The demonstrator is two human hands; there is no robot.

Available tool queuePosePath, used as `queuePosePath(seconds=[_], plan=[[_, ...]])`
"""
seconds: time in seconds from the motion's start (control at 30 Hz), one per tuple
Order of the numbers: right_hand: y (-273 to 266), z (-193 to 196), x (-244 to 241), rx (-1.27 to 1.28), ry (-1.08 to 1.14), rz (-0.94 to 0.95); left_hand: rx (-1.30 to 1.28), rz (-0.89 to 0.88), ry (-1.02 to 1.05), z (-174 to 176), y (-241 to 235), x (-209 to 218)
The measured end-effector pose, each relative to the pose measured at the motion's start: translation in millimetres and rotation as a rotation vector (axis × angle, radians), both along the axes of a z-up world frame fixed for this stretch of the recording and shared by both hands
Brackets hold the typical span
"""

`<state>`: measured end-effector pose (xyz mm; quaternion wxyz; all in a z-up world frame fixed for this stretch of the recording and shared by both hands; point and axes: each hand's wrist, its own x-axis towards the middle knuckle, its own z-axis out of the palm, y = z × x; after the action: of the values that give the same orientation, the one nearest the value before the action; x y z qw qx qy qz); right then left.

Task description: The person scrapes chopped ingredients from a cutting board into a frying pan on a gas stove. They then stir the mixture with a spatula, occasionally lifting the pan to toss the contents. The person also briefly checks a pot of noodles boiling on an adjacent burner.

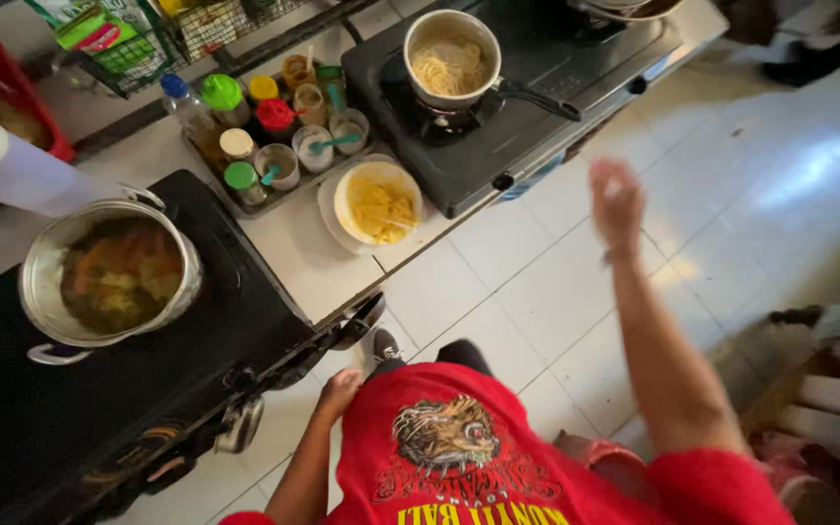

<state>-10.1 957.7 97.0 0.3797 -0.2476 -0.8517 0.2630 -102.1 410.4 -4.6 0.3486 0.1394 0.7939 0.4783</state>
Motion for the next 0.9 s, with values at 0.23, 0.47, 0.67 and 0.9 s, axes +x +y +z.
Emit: queuePosePath(seconds=[0.23, 0.47, 0.67, 0.9], plan=[[127, 59, -147, -0.51, -0.632, 0.395, -0.05, 0.6, -0.206, -32, 7, 22], [140, 14, -161, -1.515, -0.622, 0.804, -0.003, 1.247, -0.639, 8, 83, 158], [121, 8, -158, -1.572, -0.566, 0.78, -0.335, 0.927, -0.93, -4, 171, 239], [113, 16, -157, -1.566, -0.575, 0.744, -0.125, 1.016, -0.734, -33, 195, 232]])
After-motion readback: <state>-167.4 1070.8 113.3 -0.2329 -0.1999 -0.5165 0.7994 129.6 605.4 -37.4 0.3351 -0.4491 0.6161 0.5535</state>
